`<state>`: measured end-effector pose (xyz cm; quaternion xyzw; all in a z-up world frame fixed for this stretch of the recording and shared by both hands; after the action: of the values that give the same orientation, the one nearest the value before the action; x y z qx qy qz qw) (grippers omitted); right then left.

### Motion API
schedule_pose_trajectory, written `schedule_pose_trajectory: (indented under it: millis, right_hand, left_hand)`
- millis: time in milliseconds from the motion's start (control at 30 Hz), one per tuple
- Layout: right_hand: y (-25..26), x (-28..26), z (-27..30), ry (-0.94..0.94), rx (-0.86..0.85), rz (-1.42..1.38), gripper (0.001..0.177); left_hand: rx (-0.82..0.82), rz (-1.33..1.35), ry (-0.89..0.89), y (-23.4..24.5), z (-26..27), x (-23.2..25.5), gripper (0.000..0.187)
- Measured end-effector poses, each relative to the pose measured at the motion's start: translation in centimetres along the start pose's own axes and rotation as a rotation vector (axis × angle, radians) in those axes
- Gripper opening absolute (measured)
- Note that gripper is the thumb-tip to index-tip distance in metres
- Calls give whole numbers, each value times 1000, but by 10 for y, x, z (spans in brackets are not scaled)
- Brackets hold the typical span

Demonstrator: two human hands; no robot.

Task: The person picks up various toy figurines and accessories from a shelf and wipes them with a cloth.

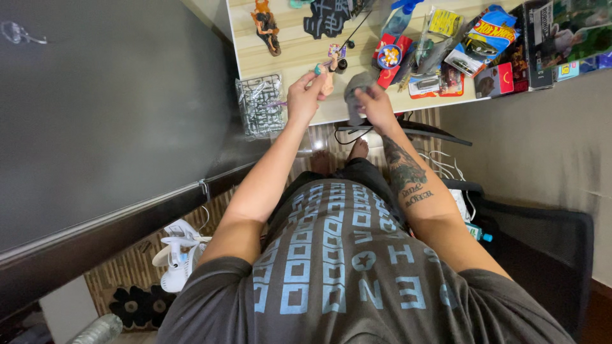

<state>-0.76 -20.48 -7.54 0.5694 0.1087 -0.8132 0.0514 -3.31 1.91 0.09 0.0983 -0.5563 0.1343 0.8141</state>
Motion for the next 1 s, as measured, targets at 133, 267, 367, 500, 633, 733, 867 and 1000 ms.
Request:
schedule_pose_trajectory:
  millis: [133, 267, 367, 500, 633, 733, 867, 1000]
  right_hand:
    - [-8, -28, 18, -14, 57, 463, 38]
    - [-26, -69, 28, -102, -20, -51, 36]
    - [-34, -83, 28, -80, -149, -443, 33]
    - [-38, -72, 25, -81, -170, -435, 22]
    - [-41, -60, 25, -28, -76, -401, 19]
    - [-45, -58, 26, -17, -48, -441, 18]
    - [-48, -52, 24, 9, -18, -459, 17]
    - [-49, -47, 27, 13, -1, -540, 16]
  left_hand:
    - [-75, 45, 57, 11, -2, -9, 45]
    - [-182, -16, 85, 17, 0, -21, 45]
    - [-242, -62, 94, 17, 4, -31, 43]
    - [-311, -62, 95, 17, 4, -45, 38]
    - [-314, -14, 84, 19, 2, -55, 34]
    - [-335, 44, 85, 20, 2, -56, 31]
    - [-354, 79, 125, 21, 3, -54, 31]
    - [-370, 69, 140, 22, 6, -52, 30]
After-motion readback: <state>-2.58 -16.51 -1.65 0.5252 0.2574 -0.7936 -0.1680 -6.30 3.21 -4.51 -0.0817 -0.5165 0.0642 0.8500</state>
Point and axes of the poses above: each hand's wrist, its own z-axis away from the middle knuckle, its own y-axis out of the back of the hand, x = y × z, the point moved 1 cm from there along -z, towards the middle knuckle, and after that the axes turned 3 degrees about z, right-handed, at the moved point
